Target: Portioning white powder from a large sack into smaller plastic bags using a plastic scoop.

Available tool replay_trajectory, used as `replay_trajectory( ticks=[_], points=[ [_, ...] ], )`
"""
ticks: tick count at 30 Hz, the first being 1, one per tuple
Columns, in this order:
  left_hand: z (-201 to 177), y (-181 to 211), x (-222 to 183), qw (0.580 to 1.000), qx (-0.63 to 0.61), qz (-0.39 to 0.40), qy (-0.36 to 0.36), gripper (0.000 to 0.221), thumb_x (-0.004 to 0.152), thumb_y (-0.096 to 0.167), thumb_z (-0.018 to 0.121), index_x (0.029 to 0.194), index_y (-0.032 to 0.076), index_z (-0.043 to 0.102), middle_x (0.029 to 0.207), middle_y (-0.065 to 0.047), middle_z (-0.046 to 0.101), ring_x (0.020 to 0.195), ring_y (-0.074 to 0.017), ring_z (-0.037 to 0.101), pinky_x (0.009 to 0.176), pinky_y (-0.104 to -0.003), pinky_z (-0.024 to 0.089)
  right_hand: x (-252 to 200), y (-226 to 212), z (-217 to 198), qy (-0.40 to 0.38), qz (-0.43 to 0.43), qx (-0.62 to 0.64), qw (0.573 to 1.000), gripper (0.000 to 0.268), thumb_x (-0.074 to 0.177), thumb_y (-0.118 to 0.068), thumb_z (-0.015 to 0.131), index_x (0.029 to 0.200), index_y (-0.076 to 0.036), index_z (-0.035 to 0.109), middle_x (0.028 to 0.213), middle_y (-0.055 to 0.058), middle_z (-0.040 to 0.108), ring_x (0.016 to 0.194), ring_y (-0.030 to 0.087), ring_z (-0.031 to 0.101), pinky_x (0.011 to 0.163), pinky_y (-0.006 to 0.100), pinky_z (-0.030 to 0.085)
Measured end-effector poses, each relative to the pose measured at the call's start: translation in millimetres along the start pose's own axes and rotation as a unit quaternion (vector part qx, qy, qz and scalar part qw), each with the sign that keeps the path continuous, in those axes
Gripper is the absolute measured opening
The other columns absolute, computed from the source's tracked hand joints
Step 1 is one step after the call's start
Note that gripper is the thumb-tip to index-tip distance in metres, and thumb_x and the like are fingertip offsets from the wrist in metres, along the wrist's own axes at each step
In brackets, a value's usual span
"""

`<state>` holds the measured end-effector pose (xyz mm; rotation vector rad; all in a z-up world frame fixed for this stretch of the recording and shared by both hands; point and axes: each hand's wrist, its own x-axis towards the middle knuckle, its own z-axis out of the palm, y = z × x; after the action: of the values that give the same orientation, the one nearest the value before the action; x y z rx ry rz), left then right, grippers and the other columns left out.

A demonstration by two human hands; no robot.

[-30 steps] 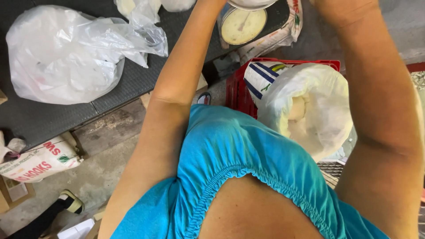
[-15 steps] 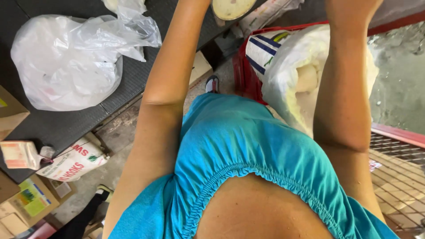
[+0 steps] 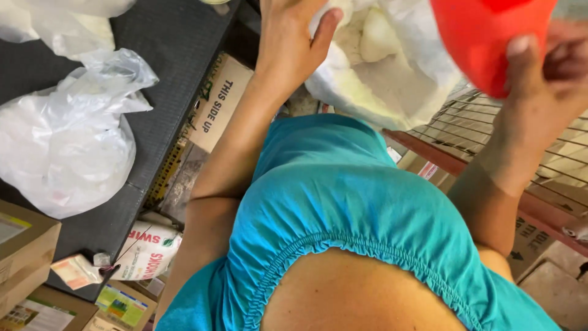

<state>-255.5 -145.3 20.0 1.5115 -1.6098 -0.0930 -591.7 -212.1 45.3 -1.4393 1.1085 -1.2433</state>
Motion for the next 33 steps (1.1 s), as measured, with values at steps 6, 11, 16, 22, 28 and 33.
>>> replay_trajectory(
  ticks=[6,11,16,22,28,33],
  points=[
    [33,9,-10,0.997,-0.055,-0.012,-0.06,0.035,0.1,0.009,0.078,0.133,0.018,0.075,0.142,-0.014,0.055,0.132,-0.0369,0.05,0.112,-0.051,0.043,-44,-6,-27,-0.04,0.009,-0.158,0.987,0.022,0.101,-0.007,0.088,0.102,0.0,0.067,0.087,-0.003,0.055,0.074,0.007,0.043,0.069,0.022,0.034],
    [52,9,-16,0.996,0.058,-0.042,-0.049,0.031,0.09,0.011,0.081,0.12,0.019,0.081,0.141,-0.014,0.054,0.129,-0.0421,0.048,0.106,-0.053,0.043,-45,10,2,-0.183,-0.03,-0.358,0.915,0.023,0.094,-0.007,0.082,0.115,-0.003,0.072,0.093,0.015,0.071,0.078,0.03,0.063,0.075,0.039,0.048],
    [62,2,-30,0.99,0.078,-0.092,-0.079,0.04,0.088,0.011,0.084,0.127,0.019,0.078,0.143,-0.017,0.049,0.129,-0.0442,0.05,0.103,-0.052,0.047,-38,83,42,-0.242,-0.133,-0.405,0.871,0.036,0.094,-0.011,0.07,0.13,-0.009,0.067,0.119,0.015,0.073,0.102,0.035,0.069,0.09,0.046,0.046],
    [66,6,-45,0.987,0.078,-0.116,-0.078,0.064,0.08,-0.008,0.07,0.138,0.019,0.072,0.157,-0.021,0.038,0.137,-0.0442,0.05,0.114,-0.044,0.049,-30,138,69,-0.322,-0.128,-0.465,0.815,0.052,0.083,-0.015,0.072,0.134,-0.009,0.066,0.118,0.021,0.07,0.097,0.039,0.068,0.088,0.051,0.047],
    [69,7,-48,0.985,0.094,-0.134,-0.057,0.067,0.076,-0.014,0.064,0.131,0.022,0.077,0.157,-0.014,0.044,0.138,-0.0361,0.056,0.107,-0.037,0.056,-26,157,78,-0.323,-0.059,-0.405,0.853,0.051,0.085,-0.015,0.072,0.135,-0.003,0.063,0.124,0.028,0.067,0.1,0.046,0.067,0.09,0.053,0.05],
    [88,18,-33,0.99,0.092,-0.103,-0.037,0.058,0.077,-0.012,0.064,0.126,0.016,0.077,0.147,-0.014,0.054,0.133,-0.0333,0.06,0.106,-0.036,0.057,-23,154,81,-0.276,-0.036,-0.33,0.902,0.045,0.092,-0.008,0.068,0.136,-0.002,0.064,0.124,0.027,0.069,0.109,0.044,0.068,0.098,0.048,0.052]
  ],
)
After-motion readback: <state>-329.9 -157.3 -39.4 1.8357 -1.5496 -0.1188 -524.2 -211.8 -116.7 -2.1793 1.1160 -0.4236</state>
